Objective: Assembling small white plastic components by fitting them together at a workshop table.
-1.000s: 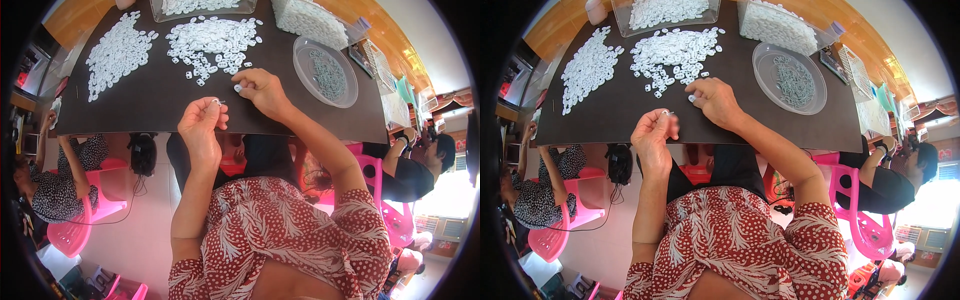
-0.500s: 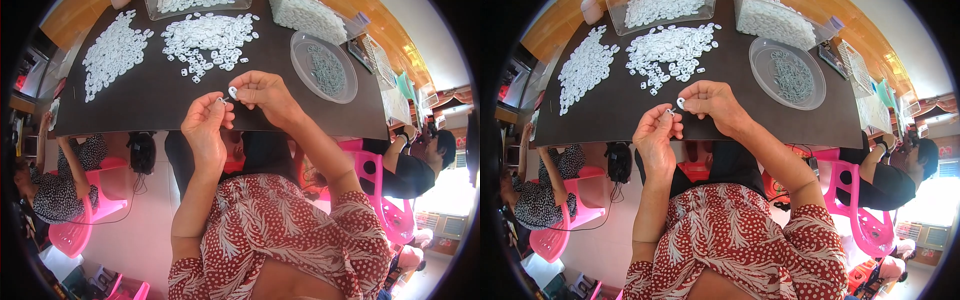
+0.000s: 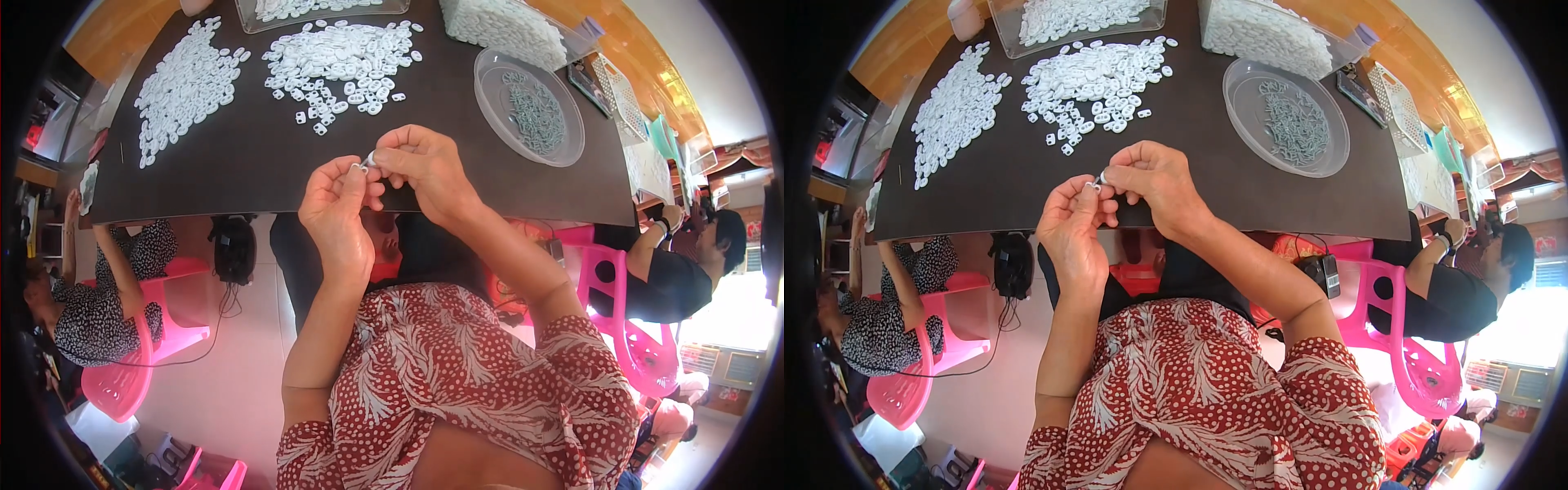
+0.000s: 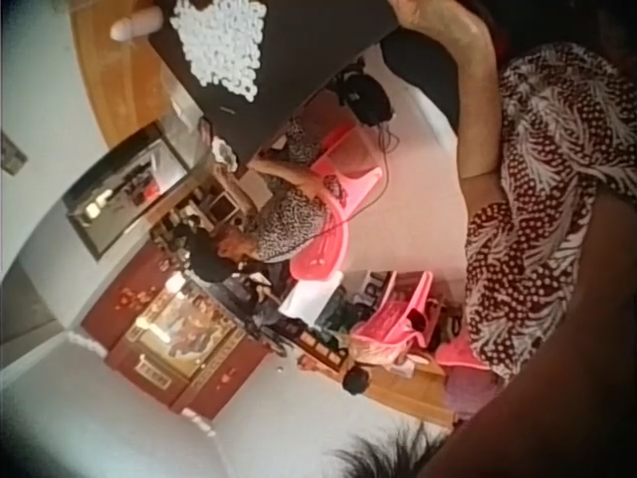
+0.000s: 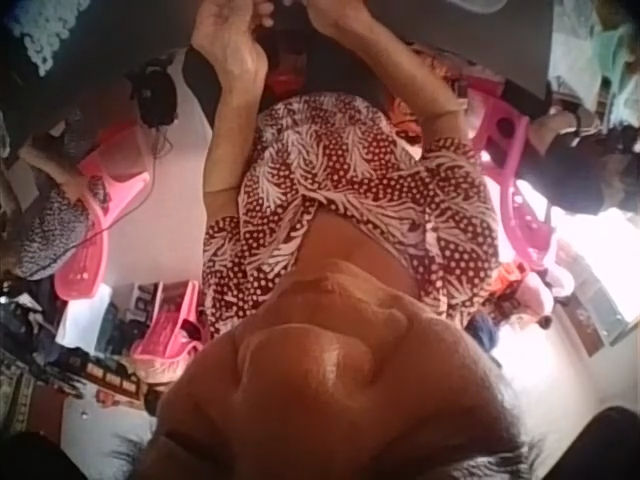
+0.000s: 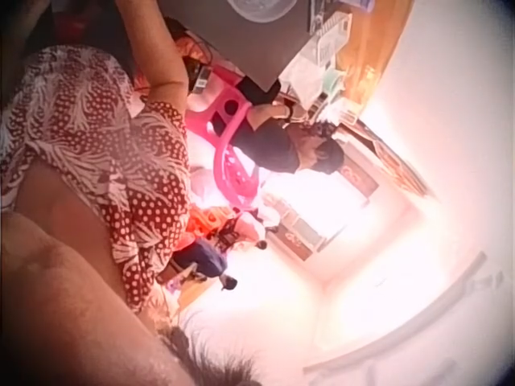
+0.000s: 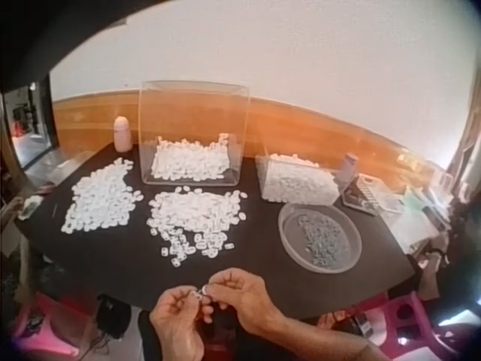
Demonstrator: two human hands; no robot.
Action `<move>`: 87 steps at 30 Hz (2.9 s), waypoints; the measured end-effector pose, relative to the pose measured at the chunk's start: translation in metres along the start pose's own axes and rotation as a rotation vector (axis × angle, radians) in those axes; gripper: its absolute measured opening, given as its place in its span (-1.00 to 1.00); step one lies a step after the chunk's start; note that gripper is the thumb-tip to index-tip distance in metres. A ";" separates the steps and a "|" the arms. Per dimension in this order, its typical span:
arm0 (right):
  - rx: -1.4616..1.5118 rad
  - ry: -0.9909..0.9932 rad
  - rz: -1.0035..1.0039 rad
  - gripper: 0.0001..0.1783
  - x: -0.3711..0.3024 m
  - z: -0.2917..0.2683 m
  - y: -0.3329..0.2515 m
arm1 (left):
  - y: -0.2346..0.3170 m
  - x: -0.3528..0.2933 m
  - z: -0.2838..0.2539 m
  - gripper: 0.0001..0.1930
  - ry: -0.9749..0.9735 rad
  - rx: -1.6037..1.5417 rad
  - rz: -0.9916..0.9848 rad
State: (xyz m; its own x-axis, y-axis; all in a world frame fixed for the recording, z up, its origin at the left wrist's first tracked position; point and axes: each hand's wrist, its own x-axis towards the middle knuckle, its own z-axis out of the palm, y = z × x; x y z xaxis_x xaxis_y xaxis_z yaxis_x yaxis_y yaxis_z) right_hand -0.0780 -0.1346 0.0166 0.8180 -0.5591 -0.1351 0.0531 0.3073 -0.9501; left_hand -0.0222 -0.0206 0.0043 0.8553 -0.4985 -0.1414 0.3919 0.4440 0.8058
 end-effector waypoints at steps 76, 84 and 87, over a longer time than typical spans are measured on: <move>-0.603 0.055 -0.644 -0.76 -0.023 0.004 0.001 | 0.002 -0.011 0.005 -0.76 -0.119 -0.033 0.075; -0.585 0.070 -0.645 -0.77 -0.027 0.002 0.004 | -0.012 -0.006 -0.003 -0.74 -0.179 0.047 0.205; -0.584 0.071 -0.673 -0.77 -0.028 0.002 0.007 | -0.016 -0.007 -0.003 -0.76 -0.180 0.019 0.236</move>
State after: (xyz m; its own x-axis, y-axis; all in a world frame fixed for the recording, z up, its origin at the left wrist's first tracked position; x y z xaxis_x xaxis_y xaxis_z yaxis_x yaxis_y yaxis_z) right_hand -0.0988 -0.1154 0.0147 0.6806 -0.5321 0.5037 0.1927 -0.5333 -0.8237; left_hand -0.0336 -0.0220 -0.0093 0.8478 -0.5074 0.1543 0.1809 0.5502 0.8152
